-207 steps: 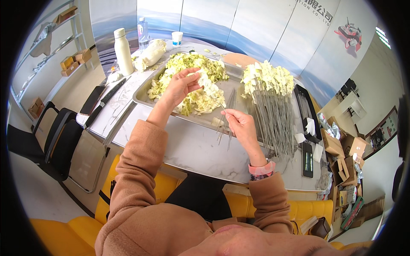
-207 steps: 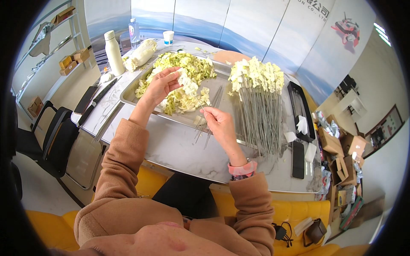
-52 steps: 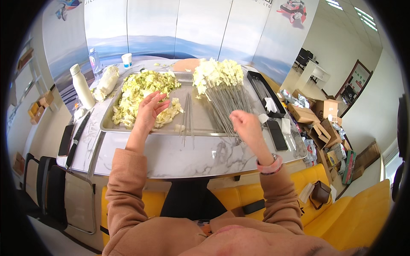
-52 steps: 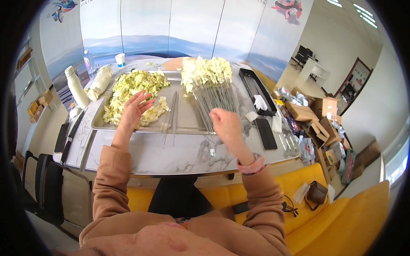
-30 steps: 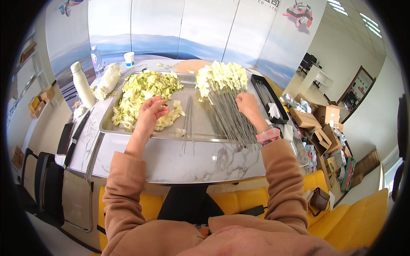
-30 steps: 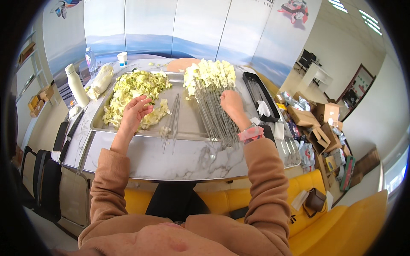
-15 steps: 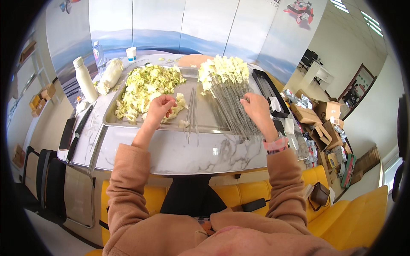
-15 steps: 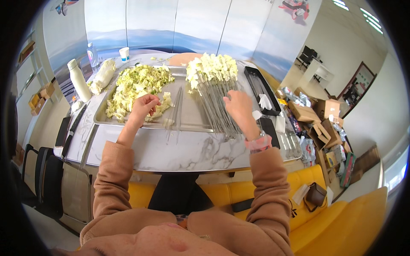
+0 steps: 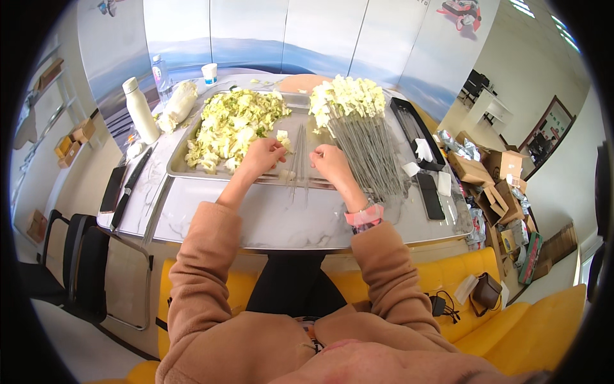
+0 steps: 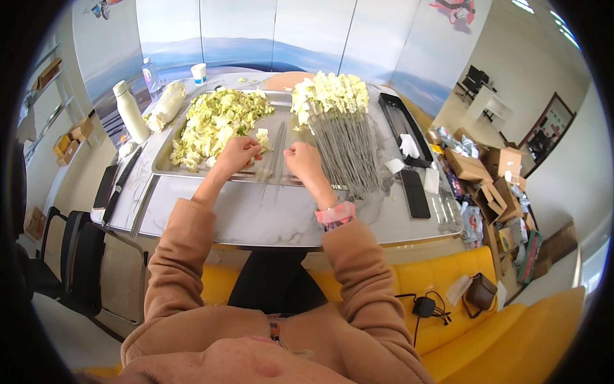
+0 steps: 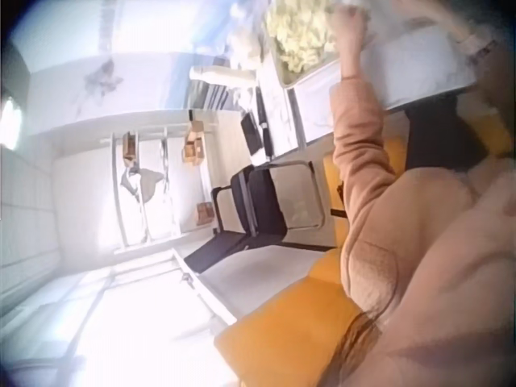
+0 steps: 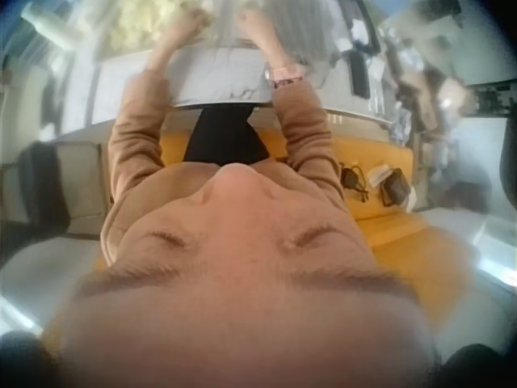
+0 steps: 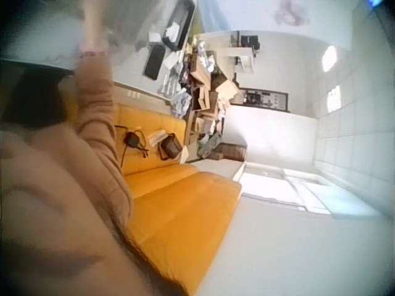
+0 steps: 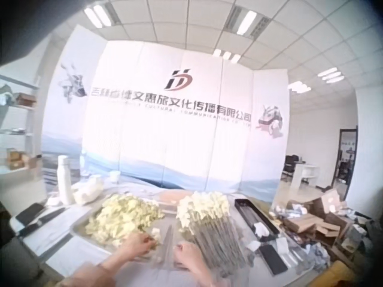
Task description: The person repeatedly picks up small pieces of chopped cabbage from a metal tray and threads them onto thin metal skewers held in the right hand. The person then places the loaded skewers upright into a bundle on the tray. The process continues throughout the clip.
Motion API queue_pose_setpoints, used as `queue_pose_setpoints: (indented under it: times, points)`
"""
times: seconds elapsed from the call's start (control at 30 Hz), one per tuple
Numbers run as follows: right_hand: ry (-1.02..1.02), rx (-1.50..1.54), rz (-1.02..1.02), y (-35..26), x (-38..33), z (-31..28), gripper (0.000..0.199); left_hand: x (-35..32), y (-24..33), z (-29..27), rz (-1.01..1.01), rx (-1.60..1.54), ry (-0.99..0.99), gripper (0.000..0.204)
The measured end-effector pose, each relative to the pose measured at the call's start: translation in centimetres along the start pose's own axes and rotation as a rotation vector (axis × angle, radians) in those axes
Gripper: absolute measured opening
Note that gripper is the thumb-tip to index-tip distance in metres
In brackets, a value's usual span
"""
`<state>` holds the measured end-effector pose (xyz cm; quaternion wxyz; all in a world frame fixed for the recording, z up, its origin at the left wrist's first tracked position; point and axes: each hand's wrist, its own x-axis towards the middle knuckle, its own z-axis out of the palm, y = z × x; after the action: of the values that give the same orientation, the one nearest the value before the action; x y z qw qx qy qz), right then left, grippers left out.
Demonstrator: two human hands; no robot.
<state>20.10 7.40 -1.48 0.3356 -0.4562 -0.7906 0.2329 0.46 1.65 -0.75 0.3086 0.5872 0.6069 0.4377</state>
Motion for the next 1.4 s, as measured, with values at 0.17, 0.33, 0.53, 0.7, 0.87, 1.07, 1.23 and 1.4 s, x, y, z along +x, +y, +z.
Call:
queue_pose_setpoints:
  times: [0.17,0.33,0.53,0.7,0.87,1.07,1.23,1.4]
  points:
    - [-0.228,0.316,0.240,1.6,1.2,2.1,0.026,1.1,0.5,0.8,-0.069,0.045,-0.058,0.023]
    - [-0.264,0.441,0.273,1.5,0.9,1.9,0.019,1.8,0.3,1.4,-0.150,-0.067,-0.150,0.018]
    - [-0.213,0.469,0.284,0.0,0.0,1.1,0.021,1.9,-0.3,1.4,-0.168,-0.210,-0.101,0.012]
    - [-0.192,0.503,0.282,-0.9,-0.3,0.7,0.023,1.8,-0.2,1.4,-0.147,-0.222,-0.120,0.010]
    - [-0.252,0.502,0.250,-2.0,-0.8,0.1,0.031,1.5,0.2,1.4,-0.112,-0.198,-0.128,0.011]
    - [-0.215,0.434,0.244,-1.5,-0.7,0.4,0.026,1.4,0.3,1.3,-0.106,-0.204,-0.099,0.014]
    - [0.040,0.217,0.014,-0.7,-0.5,0.7,0.022,1.0,0.9,1.0,-0.090,-0.244,-0.031,0.016]
    - [0.113,0.326,-0.003,-1.4,-0.8,0.7,0.021,0.6,1.2,1.0,-0.053,-0.343,0.068,0.015]
